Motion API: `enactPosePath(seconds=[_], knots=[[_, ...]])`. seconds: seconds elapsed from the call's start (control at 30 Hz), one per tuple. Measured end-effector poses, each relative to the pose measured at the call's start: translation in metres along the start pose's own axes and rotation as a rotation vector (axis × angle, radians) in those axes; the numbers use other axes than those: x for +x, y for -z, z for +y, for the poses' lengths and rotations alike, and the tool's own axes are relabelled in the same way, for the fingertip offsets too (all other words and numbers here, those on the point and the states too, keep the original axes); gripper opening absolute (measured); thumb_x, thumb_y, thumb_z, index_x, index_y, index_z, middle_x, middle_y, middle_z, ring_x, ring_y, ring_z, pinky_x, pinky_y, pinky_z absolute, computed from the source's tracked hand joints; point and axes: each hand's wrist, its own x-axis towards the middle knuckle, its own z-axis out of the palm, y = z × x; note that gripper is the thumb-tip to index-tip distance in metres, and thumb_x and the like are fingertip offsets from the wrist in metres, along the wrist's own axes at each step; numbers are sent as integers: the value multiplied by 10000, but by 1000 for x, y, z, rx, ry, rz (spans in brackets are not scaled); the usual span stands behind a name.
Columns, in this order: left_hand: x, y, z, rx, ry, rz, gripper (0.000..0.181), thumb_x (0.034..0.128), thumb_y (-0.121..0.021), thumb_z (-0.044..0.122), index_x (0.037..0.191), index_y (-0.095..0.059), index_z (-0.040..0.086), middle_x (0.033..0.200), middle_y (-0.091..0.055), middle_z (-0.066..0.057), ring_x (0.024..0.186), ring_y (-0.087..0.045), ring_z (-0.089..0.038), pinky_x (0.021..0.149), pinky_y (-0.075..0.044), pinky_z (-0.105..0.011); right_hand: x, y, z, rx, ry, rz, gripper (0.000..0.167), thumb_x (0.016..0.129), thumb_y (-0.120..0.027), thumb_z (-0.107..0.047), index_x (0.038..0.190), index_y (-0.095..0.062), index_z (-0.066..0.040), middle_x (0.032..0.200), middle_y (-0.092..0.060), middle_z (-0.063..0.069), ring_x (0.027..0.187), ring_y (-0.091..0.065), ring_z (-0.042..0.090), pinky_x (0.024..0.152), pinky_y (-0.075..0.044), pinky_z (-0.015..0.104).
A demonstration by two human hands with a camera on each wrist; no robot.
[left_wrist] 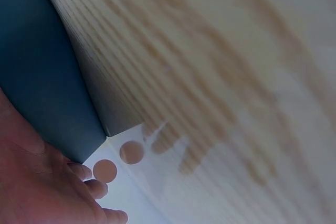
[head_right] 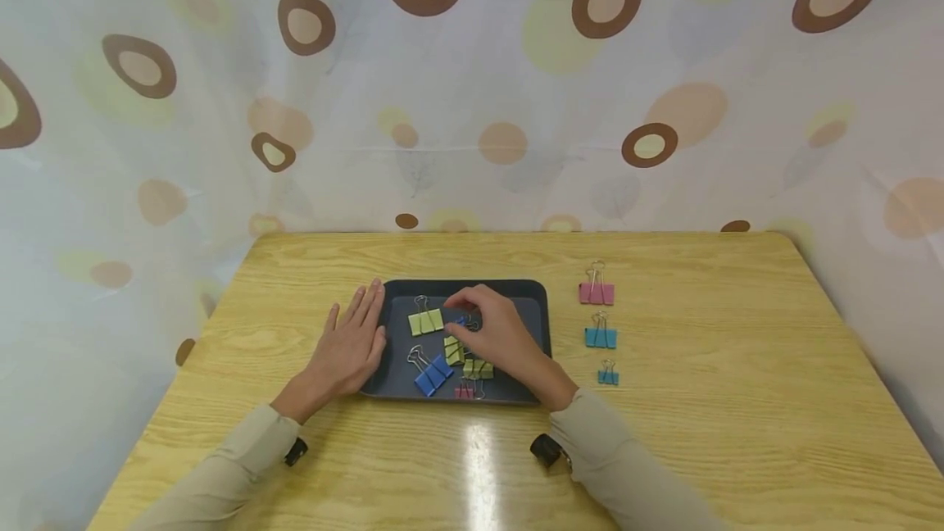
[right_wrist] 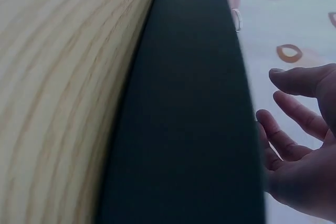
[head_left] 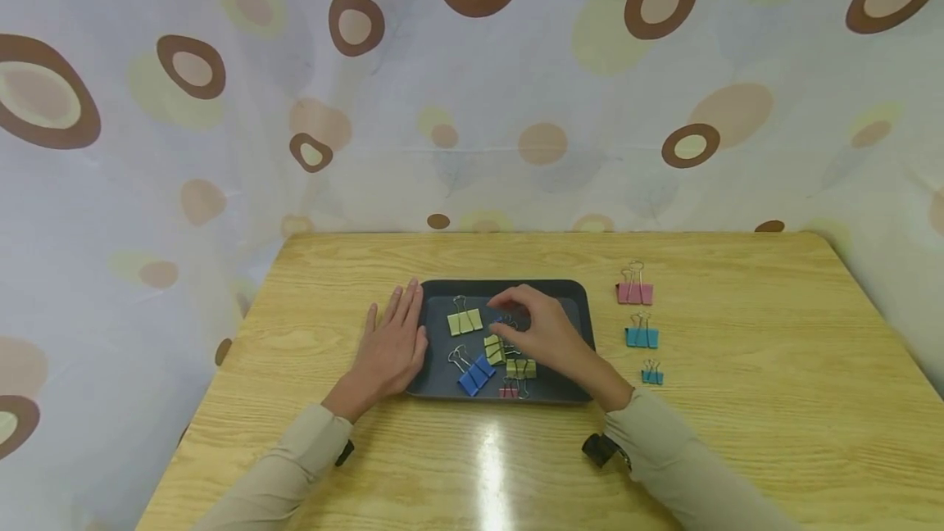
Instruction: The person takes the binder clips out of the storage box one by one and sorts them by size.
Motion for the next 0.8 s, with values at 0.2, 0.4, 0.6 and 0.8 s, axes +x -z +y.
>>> enactPosePath(seconds=[0.2, 0.4, 0.6, 0.8], knots=[[-1, -2, -2, 0, -1, 6, 641, 1097, -330, 278, 1646, -111, 32, 1720, -77, -93, 1570, -116, -320, 1204, -153, -630, 14, -14, 4, -36, -31, -37, 281, 909, -776, -66, 1171, -706, 9, 1165, -669, 173, 1098, -652, 356, 930, -529, 515], [1, -2, -1, -5, 4, -2, 644, 1097, -327, 279, 1649, -99, 37, 1721, -67, -89, 1573, -103, -310, 1208, -142, -627, 29, -25, 8, -78, -103, -74, 290, 904, -781, -80, 1178, -714, -16, 1175, -674, 135, 1105, -647, 314, 947, -528, 473], [2, -1, -1, -1, 6, 3, 649, 1095, -338, 290, 1647, -117, 31, 1721, -76, -91, 1572, -114, -314, 1205, -149, -631, 37, -34, 11, -93, -161, -131, 307, 894, -781, -64, 1189, -711, -23, 1154, -666, 130, 1089, -625, 314, 945, -514, 477], [1, 0, 0, -1, 3, 6, 655, 1090, -353, 288, 1644, -128, 20, 1719, -90, -102, 1567, -134, -330, 1203, -146, -637, 42, -41, 15, -113, -188, -139, 291, 860, -813, -44, 1140, -735, -34, 1110, -669, 106, 1027, -621, 289, 901, -517, 453]])
